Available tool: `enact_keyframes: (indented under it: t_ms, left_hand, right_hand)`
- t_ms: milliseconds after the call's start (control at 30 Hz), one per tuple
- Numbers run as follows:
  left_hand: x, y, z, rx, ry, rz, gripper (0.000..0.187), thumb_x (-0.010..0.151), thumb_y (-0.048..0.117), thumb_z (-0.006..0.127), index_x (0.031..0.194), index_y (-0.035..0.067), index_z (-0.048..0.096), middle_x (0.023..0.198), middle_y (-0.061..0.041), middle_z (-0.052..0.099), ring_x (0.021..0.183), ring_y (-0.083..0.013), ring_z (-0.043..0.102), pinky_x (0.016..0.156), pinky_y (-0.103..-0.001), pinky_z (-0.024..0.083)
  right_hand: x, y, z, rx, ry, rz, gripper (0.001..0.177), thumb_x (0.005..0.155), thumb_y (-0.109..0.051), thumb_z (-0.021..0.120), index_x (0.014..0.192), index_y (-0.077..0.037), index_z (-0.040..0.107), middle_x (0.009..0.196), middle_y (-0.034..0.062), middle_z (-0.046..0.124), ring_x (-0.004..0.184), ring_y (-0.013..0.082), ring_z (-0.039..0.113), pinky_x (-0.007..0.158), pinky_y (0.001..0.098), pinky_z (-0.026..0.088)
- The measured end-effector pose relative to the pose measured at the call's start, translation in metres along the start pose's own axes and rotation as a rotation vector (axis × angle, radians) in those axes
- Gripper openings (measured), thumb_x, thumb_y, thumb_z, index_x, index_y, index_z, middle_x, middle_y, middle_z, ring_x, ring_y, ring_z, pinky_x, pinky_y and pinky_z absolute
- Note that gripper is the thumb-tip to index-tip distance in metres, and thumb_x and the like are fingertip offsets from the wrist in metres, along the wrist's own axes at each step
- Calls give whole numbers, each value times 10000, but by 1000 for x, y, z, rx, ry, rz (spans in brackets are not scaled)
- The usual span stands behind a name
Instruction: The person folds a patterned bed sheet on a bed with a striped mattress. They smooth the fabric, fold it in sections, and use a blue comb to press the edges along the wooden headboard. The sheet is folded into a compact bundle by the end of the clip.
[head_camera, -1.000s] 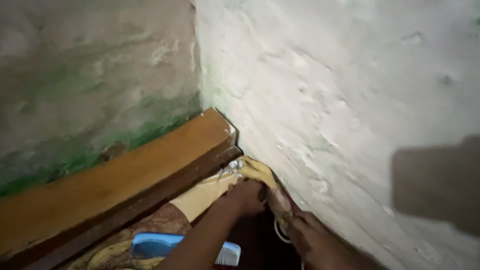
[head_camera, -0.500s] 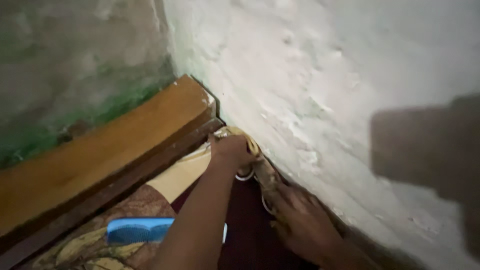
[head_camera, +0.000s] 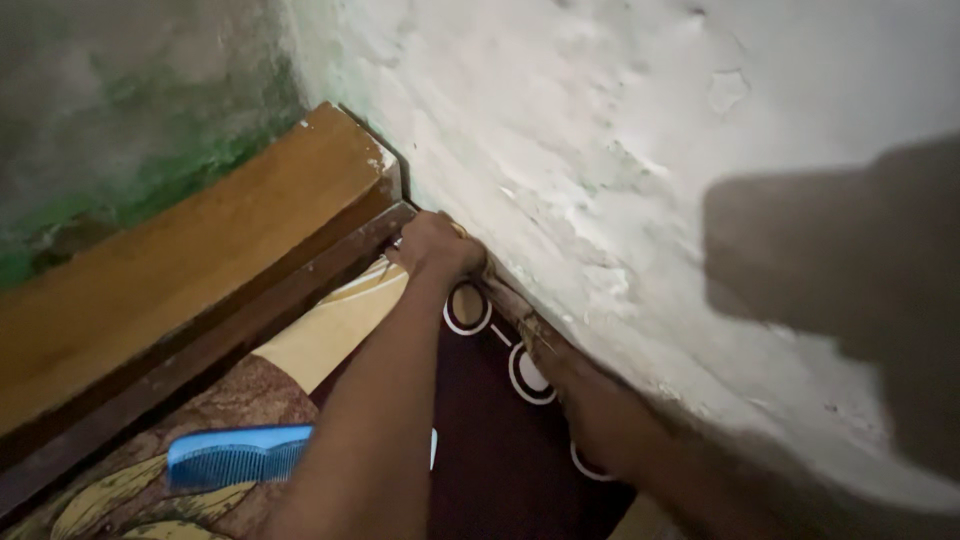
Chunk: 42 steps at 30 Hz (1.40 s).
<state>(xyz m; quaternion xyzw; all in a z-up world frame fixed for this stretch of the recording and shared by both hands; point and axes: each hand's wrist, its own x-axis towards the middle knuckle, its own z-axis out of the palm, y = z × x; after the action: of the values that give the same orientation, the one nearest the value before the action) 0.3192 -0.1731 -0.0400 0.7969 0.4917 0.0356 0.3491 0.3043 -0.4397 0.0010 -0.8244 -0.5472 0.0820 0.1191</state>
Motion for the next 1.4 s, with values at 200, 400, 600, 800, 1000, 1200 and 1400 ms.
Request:
enact_keyframes:
  t_ms: [200,400,600,800,1000,1200,1400]
  left_hand:
    - [0,-22,-7,-23,-64,176,501,646,371,916,1079,153,788,1203,-144,721,1133,-302,673,1039,-476,492]
    - [8,-71,-36,-139,-12,263,280,779,216,822,1019,74,818,990,-150,812,843,-197,782,801,-350,634]
    - [-19,-131,-65,-252,-4,326,385,715,80,818,1094,28,774,995,-149,794,839,-224,769,786,-366,616]
    - [-23,-158,-85,-239,-39,443,506,657,37,847,1147,-5,727,1070,-168,763,934,-265,747,848,-367,581]
    - [-22,-143,-124,-242,-75,476,458,669,62,855,1110,2,746,1044,-162,779,924,-256,746,849,-360,580]
    - [-71,-108,-171,-160,56,470,227,848,145,744,1029,14,783,948,-167,773,827,-260,747,755,-424,597]
    - [-84,-88,-206,143,-14,384,516,824,381,816,1225,100,653,1180,-137,692,1024,-276,685,878,-401,557]
  right_hand:
    - [3,-31,-22,-137,86,-28,425,839,-171,689,1256,-97,645,1283,142,617,1191,363,627,994,481,493]
    - [10,-81,-3,-26,-33,-323,419,872,-263,732,1259,-121,660,1330,148,606,1161,353,606,951,488,481]
    - [20,-107,26,-69,-226,-454,725,780,-356,765,1395,-42,544,1179,173,602,1125,381,606,885,519,485]
    - [29,-113,50,-168,-166,-525,467,920,-227,643,1304,30,573,1150,205,601,1013,382,639,831,483,542]
    - [52,-91,-4,71,-262,-399,196,956,-106,550,1063,54,585,1029,220,611,902,368,643,829,453,559]
    - [68,-92,-125,53,-218,60,387,961,-227,596,1343,-194,649,769,64,763,437,121,597,479,315,537]
    - [79,-109,-178,-26,19,328,231,985,-294,680,1123,-132,771,632,79,724,403,166,568,465,362,441]
